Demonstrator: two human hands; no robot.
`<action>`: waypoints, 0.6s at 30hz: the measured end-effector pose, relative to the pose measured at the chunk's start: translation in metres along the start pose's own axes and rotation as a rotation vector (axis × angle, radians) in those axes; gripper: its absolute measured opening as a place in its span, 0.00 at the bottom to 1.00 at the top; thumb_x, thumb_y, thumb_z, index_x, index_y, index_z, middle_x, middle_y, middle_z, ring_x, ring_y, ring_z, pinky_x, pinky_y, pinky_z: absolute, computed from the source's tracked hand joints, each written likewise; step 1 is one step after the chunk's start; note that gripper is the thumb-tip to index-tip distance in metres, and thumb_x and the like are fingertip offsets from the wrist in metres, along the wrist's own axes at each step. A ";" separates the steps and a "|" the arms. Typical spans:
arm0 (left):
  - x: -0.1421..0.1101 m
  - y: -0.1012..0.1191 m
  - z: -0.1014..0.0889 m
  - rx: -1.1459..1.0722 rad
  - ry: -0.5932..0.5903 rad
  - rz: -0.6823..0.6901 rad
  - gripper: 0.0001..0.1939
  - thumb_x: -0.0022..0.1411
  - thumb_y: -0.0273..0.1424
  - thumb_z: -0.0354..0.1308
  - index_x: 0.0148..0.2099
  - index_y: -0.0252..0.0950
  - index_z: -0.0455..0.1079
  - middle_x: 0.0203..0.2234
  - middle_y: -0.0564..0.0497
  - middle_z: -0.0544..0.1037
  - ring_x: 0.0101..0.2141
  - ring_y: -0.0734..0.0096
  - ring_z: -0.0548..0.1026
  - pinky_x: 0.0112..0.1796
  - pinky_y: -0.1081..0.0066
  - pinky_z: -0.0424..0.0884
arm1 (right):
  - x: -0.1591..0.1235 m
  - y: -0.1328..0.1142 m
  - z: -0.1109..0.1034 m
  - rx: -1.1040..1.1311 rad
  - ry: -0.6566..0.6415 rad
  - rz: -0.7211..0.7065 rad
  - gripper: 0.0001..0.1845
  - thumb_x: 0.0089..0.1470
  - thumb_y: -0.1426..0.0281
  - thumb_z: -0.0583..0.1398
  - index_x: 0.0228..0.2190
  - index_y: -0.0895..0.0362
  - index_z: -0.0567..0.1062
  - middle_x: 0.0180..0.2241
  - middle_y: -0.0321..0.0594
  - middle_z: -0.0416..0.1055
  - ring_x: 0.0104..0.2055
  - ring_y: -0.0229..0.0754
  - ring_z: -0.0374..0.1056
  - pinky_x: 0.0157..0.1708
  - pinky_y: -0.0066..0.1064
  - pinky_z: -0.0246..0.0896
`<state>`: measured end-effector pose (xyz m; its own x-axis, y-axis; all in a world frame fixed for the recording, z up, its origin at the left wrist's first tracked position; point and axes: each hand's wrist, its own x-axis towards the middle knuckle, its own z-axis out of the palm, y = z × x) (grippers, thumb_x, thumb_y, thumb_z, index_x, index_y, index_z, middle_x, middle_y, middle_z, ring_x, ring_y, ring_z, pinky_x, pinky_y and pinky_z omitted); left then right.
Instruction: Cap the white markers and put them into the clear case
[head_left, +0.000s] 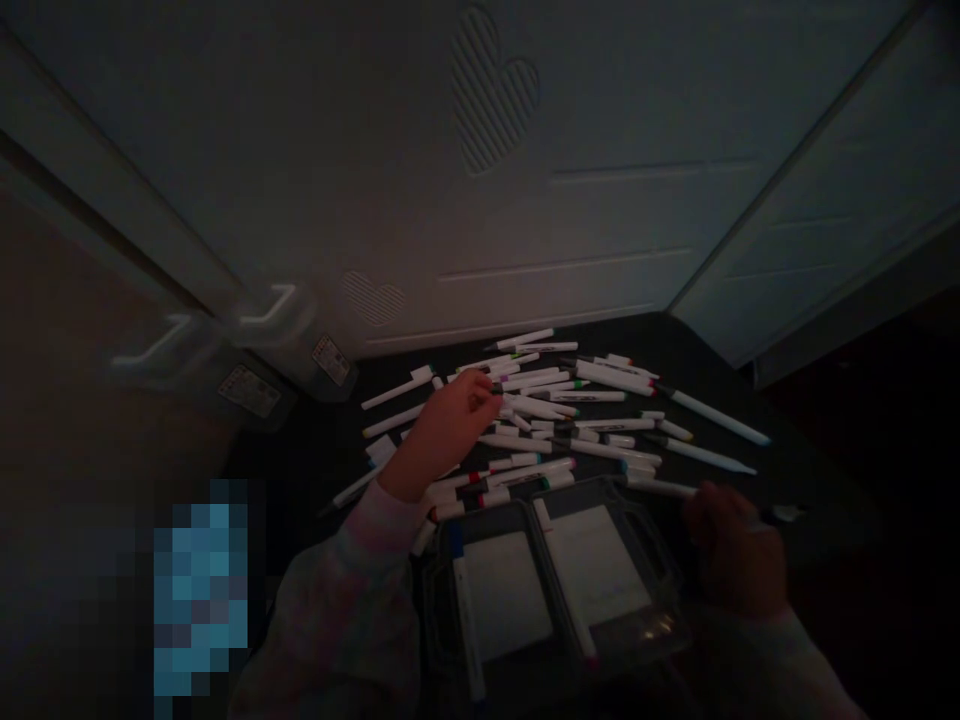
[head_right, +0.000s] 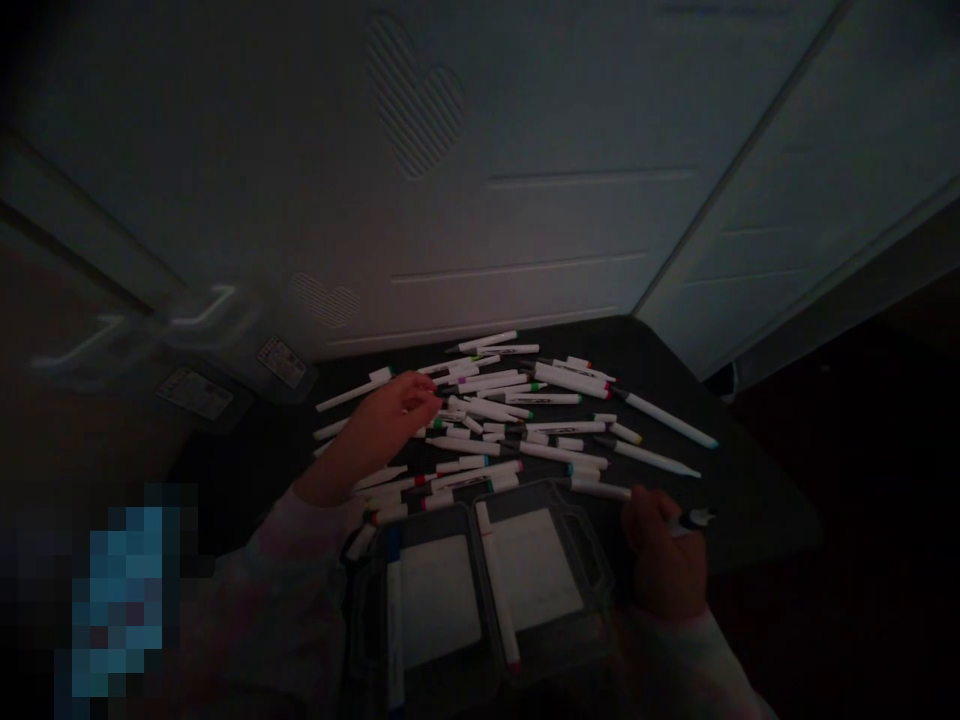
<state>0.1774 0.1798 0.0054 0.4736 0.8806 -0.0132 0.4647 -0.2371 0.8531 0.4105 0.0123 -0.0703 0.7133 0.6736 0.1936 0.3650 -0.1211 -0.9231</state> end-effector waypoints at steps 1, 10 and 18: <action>0.000 0.000 -0.001 -0.012 0.008 0.007 0.12 0.56 0.36 0.50 0.41 0.35 0.62 0.31 0.51 0.73 0.31 0.71 0.71 0.31 0.72 0.64 | 0.000 0.001 0.000 0.008 -0.010 0.006 0.21 0.50 0.60 0.55 0.13 0.55 0.56 0.13 0.33 0.51 0.16 0.33 0.48 0.15 0.27 0.42; -0.008 0.004 0.006 0.608 -0.347 0.098 0.09 0.55 0.32 0.49 0.29 0.36 0.70 0.24 0.52 0.74 0.27 0.70 0.72 0.29 0.72 0.63 | 0.002 0.001 -0.001 0.034 -0.034 0.002 0.19 0.50 0.65 0.54 0.12 0.55 0.57 0.12 0.34 0.50 0.16 0.33 0.47 0.15 0.27 0.40; -0.011 0.004 0.024 0.830 -0.359 0.068 0.10 0.55 0.30 0.50 0.30 0.35 0.72 0.28 0.46 0.76 0.33 0.62 0.74 0.35 0.67 0.67 | 0.000 0.000 0.000 0.060 -0.035 -0.001 0.20 0.51 0.64 0.54 0.13 0.55 0.56 0.12 0.33 0.49 0.16 0.33 0.47 0.15 0.27 0.41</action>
<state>0.1926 0.1593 -0.0037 0.6600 0.7058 -0.2574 0.7512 -0.6259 0.2095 0.4106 0.0121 -0.0705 0.6911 0.6991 0.1834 0.3280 -0.0772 -0.9415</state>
